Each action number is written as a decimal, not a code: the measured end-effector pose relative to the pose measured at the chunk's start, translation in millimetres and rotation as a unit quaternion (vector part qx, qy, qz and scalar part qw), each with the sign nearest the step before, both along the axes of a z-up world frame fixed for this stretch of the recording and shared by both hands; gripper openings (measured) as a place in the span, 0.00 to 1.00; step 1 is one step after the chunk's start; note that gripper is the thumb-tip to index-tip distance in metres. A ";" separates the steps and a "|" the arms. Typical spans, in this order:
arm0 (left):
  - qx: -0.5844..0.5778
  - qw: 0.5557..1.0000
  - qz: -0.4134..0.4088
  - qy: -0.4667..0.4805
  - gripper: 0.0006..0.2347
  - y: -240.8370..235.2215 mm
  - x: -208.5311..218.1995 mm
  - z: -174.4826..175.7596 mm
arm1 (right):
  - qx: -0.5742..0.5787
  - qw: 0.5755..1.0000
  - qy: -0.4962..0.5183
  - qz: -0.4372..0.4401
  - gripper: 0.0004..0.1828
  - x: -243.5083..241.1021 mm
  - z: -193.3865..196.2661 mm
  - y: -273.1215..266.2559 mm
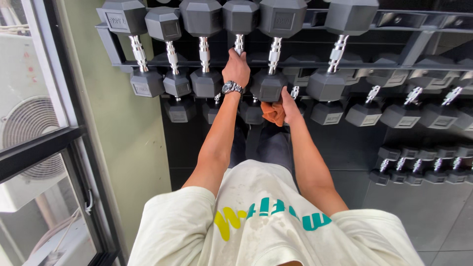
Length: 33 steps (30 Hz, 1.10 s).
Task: The person wipes a rack of dumbbells with an orange cloth. They systematically clean the handles and weights of each dumbbell, moving along the rack from one end to the other.
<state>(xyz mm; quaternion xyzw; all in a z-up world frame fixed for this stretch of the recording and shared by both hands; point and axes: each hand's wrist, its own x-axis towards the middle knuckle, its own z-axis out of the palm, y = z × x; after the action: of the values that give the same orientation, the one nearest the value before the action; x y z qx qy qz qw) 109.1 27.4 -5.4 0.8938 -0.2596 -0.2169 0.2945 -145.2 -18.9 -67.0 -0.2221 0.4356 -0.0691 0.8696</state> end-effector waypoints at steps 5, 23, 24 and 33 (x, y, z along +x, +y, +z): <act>-0.008 1.000 0.008 -0.020 0.17 -1.6 -3.8 -14.5 | -0.093 0.980 0.174 0.037 0.31 -19.2 46.7 -26.0; -0.217 0.777 -0.077 0.586 0.18 26.2 -210.5 29.8 | -0.391 0.919 0.010 0.056 0.16 -96.5 138.5 -7.4; -0.211 0.801 -0.063 0.557 0.15 23.8 -236.6 29.2 | -0.434 0.896 0.062 0.073 0.15 -129.3 146.2 -5.0; -0.262 0.855 -0.131 0.427 0.09 -41.7 -487.0 38.8 | -0.530 0.791 0.296 0.077 0.15 -442.5 191.0 1.8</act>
<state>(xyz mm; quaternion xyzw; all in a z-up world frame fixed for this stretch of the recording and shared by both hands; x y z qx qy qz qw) -377.9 -14.2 33.4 0.5608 -0.2696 -0.5380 0.5686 -587.8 -17.2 124.1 -0.6907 0.5481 -0.1525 0.4463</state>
